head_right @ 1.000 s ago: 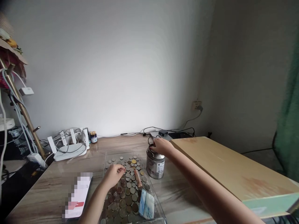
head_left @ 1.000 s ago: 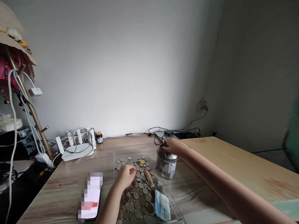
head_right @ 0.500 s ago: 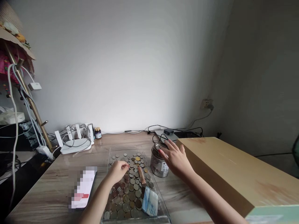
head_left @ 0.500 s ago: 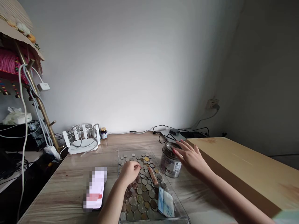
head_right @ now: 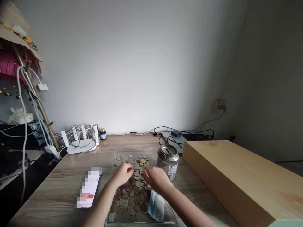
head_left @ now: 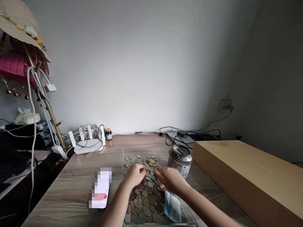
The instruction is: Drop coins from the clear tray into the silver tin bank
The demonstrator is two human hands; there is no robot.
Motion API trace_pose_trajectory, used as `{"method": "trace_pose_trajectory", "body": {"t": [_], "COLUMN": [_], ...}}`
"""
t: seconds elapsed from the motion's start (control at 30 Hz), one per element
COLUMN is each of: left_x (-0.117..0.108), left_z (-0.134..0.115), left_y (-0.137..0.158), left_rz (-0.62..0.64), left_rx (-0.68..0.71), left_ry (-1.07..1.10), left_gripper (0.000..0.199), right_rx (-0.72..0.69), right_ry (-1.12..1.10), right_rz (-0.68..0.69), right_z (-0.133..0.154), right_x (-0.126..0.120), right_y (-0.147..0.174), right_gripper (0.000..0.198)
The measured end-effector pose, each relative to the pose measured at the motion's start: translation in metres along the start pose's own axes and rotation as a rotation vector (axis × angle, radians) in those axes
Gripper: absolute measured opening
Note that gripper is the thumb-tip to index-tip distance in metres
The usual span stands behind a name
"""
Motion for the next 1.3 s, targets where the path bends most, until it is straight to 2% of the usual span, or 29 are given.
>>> {"method": "trace_pose_trajectory", "body": {"t": [0.1, 0.17, 0.27, 0.37, 0.47, 0.53, 0.6, 0.7, 0.77, 0.9, 1.0, 1.1, 1.17, 1.27, 1.3], "left_x": [0.000, 0.001, 0.002, 0.002, 0.005, 0.010, 0.016, 0.023, 0.021, 0.017, 0.018, 0.020, 0.020, 0.019, 0.018], "left_z": [-0.001, 0.001, 0.007, 0.014, 0.018, 0.018, 0.016, 0.011, 0.009, 0.005, 0.003, 0.003, 0.005, 0.010, 0.012], "left_y": [0.001, -0.001, -0.005, -0.010, -0.013, -0.015, -0.015, -0.014, -0.013, -0.011, -0.011, -0.013, -0.015, -0.018, -0.019], "left_rz": [-0.023, -0.037, -0.079, -0.144, -0.162, -0.112, 0.011, 0.171, 0.181, 0.204, 0.225, 0.208, 0.159, 0.073, 0.051], "left_rx": [0.070, 0.053, -0.031, -0.130, -0.177, -0.165, -0.148, -0.188, -0.230, -0.204, -0.139, -0.063, -0.033, -0.029, -0.035], "left_ry": [-0.005, 0.003, 0.021, 0.067, 0.179, 0.291, 0.396, 0.535, 0.623, 0.680, 0.664, 0.613, 0.548, 0.443, 0.406], "left_gripper": [0.028, 0.028, 0.027, 0.026, 0.030, 0.033, 0.032, 0.032, 0.034, 0.038, 0.040, 0.044, 0.043, 0.036, 0.033], "right_rx": [0.103, 0.130, 0.125, 0.089, 0.077, 0.087, 0.087, 0.034, -0.009, -0.067, -0.067, -0.062, -0.011, 0.239, 0.301], "right_ry": [0.040, 0.014, -0.099, -0.273, -0.616, -0.925, -1.180, -1.396, -1.455, -1.325, -1.030, -0.767, -0.676, -0.459, -0.397], "right_rz": [0.101, 0.106, 0.041, 0.011, 0.068, 0.110, 0.127, 0.109, 0.092, 0.105, -0.049, -0.257, -0.376, -0.580, -0.559], "right_z": [-0.002, -0.007, -0.011, -0.012, -0.015, -0.017, -0.018, -0.016, -0.011, 0.006, 0.015, 0.008, -0.012, -0.057, -0.070], "right_x": [0.034, 0.043, 0.040, 0.035, 0.039, 0.042, 0.042, 0.033, 0.027, 0.024, 0.010, -0.033, -0.072, -0.120, -0.128], "right_y": [-0.015, -0.025, -0.038, -0.052, -0.065, -0.071, -0.072, -0.067, -0.063, -0.055, -0.042, -0.026, -0.018, -0.016, -0.018], "right_gripper": [0.025, 0.024, 0.030, 0.021, 0.027, 0.031, 0.034, 0.038, 0.038, 0.035, 0.031, 0.025, 0.025, 0.021, 0.018]}}
Point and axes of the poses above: each hand's wrist, its own y-axis away from the middle knuckle, its own x-axis out of the palm, z = x × y, the point moved 3 cm from there along -y, towards the middle knuckle, and after that the axes turned 12 degrees about -y, right-handed, at the moved point
